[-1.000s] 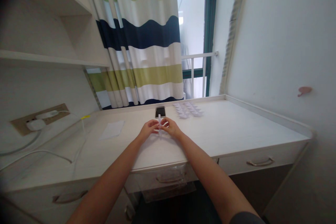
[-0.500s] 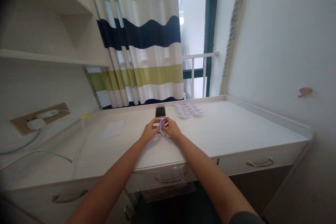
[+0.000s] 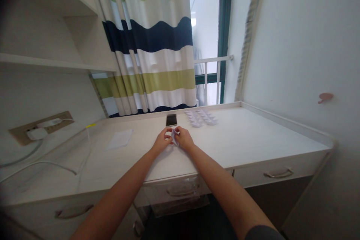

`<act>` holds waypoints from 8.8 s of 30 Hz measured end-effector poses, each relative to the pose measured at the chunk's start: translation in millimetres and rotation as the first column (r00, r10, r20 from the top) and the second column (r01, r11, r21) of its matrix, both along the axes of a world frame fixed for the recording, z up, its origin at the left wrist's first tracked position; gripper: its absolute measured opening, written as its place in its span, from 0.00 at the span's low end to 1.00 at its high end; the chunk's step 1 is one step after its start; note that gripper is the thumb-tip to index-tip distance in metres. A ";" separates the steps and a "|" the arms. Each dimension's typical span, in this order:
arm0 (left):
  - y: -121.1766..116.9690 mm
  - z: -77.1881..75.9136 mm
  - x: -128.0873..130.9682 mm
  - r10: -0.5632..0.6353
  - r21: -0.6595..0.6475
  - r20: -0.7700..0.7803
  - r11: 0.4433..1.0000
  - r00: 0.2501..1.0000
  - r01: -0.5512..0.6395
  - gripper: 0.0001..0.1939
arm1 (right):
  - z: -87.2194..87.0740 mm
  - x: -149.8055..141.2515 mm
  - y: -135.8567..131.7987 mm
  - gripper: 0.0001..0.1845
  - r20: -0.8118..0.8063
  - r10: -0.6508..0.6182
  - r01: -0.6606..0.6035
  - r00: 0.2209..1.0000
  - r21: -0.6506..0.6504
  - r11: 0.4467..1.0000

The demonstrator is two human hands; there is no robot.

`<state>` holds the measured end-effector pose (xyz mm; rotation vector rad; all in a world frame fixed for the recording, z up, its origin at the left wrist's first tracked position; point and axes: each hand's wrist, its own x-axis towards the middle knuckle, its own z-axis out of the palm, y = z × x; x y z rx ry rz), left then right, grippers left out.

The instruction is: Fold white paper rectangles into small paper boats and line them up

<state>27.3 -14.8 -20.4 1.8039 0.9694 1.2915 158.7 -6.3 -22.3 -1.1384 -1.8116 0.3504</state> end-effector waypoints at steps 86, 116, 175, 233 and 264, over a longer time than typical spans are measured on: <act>9.8 1.9 -8.3 -0.045 -0.210 0.079 0.976 0.996 0.060 0.13 | 6.6 4.8 5.3 0.15 -0.482 0.229 -0.336 0.846 -0.148 0.930; 14.2 -4.4 -12.8 0.102 0.047 -0.152 0.994 0.983 -0.096 0.11 | -0.1 2.1 7.9 0.06 -0.539 0.179 -0.394 0.823 -0.316 0.863; 8.5 9.2 -15.4 0.004 -0.302 0.309 0.949 0.951 0.094 0.11 | 7.9 4.1 2.6 0.09 -0.684 0.178 -0.424 0.707 -0.209 0.881; 15.6 3.0 -17.0 0.065 -0.299 0.232 0.954 0.971 0.008 0.12 | -3.7 3.7 14.1 0.13 -0.469 0.194 -0.350 0.862 -0.273 0.896; 6.3 11.4 -16.0 0.071 -0.249 0.389 0.968 0.918 0.030 0.20 | 4.0 8.0 10.4 0.12 -0.666 0.147 -0.347 0.732 -0.179 0.920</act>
